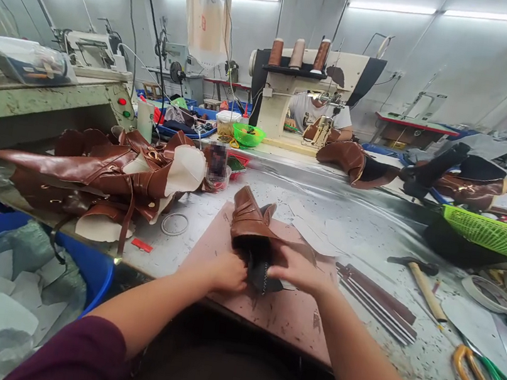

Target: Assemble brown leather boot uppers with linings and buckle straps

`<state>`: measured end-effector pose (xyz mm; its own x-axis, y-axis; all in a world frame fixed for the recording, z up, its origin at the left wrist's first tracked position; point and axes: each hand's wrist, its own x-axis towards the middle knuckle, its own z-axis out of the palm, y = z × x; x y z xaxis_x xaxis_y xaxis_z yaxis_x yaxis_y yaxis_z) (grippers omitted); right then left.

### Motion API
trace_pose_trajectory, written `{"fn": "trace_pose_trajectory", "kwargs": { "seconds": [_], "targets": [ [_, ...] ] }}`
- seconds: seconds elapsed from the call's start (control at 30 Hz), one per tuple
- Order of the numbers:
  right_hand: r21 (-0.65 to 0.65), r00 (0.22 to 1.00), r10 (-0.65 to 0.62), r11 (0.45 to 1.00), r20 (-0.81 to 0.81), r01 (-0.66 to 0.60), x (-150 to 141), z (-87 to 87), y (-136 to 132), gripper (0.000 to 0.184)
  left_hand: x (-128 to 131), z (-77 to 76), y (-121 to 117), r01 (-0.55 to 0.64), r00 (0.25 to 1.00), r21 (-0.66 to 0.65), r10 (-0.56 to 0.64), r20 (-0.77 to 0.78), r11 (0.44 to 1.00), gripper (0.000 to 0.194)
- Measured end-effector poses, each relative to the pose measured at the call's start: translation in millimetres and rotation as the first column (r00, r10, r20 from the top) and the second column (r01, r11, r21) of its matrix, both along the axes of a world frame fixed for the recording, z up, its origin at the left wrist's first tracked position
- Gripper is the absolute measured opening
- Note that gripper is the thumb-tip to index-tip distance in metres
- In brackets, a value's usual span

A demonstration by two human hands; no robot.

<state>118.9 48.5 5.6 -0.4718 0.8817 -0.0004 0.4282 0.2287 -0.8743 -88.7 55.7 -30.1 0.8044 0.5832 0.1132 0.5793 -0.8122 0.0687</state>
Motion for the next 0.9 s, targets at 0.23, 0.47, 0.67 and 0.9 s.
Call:
{"fn": "trace_pose_trajectory", "kwargs": {
  "seconds": [0.23, 0.47, 0.67, 0.9],
  "targets": [
    [0.235, 0.831, -0.293, 0.951, 0.473, 0.201, 25, -7.1, -5, 0.041, 21, -2.1, -18, -0.022, 0.990, -0.027, 0.018, -0.138, 0.999, 0.074],
    [0.149, 0.772, -0.291, 0.956, 0.565, 0.252, 58, -15.0, 14, 0.014, 16, -10.4, -19, 0.013, 0.986, -0.107, -0.031, -0.164, 0.994, 0.084],
    [0.020, 0.766, -0.200, 0.971, 0.611, 0.238, 64, -20.3, 21, 0.016, 36, -0.7, -18, 0.006, 0.990, -0.137, -0.025, -0.141, 0.991, 0.082],
    [-0.110, 0.775, -0.121, 0.965, 0.620, 0.238, 73, -13.4, 29, 0.017, 51, -5.2, -7, 0.012, 0.992, -0.200, -0.037, -0.125, 0.980, 0.082]
  ]
}}
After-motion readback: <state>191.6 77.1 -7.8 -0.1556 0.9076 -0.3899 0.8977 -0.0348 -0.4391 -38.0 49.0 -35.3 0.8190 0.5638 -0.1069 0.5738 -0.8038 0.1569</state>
